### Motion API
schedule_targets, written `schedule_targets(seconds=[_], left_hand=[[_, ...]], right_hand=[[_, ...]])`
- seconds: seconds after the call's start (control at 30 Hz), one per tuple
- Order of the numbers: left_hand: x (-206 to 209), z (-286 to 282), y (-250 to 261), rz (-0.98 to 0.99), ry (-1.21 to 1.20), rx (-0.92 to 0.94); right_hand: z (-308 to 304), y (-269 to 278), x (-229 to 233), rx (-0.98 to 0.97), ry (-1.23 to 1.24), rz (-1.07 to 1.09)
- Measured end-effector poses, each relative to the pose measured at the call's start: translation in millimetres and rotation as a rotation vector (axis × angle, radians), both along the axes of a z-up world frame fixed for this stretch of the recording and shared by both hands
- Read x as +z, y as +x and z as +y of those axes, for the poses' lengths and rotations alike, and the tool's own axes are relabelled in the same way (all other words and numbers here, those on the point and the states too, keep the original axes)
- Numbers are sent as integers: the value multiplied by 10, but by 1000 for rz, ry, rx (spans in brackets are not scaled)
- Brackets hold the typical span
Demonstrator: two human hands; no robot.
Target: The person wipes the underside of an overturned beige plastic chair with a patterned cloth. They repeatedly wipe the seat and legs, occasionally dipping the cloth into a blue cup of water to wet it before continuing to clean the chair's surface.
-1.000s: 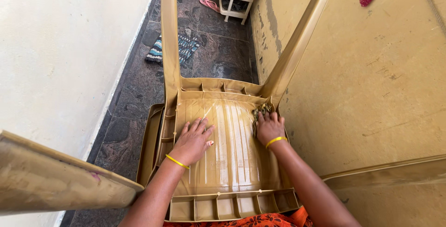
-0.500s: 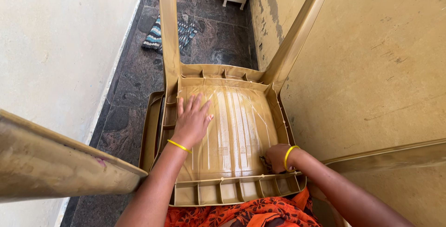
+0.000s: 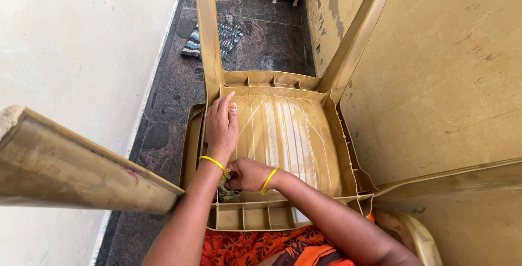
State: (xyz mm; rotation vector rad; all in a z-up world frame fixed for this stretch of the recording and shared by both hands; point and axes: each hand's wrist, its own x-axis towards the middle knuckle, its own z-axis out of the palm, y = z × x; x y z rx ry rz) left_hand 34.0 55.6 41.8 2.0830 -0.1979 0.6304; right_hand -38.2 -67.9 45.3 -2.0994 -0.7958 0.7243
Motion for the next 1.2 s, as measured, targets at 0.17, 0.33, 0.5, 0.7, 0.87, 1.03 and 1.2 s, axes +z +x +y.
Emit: schedule_targets(seconds=[0.17,0.33,0.5,0.7,0.87,1.03,1.2], left_hand=[[34,0,-3,81,-98,-16],[-31,-31,17,123,-95,-6],[-87,-25,27,137,-39,-1],[-72,-2,38,154,-74,-9],[-141,-34,77,77,-26,-47],[-157,-8,41,86,-9,-36],[-103,-47,20,134,-12,-55]], right_hand=[[-1089,240,135,-87,207,255],[-2400,493,347,-810,-152,-142],[-2327,539,110,-849,-459,-193],[-1276,274,34,-706,-534,-380],[-606,-387,-30,-15,-55,-422],[-1209,46,-110,-145,-415,-189],[-2177,477,247,-363,-869,-207]])
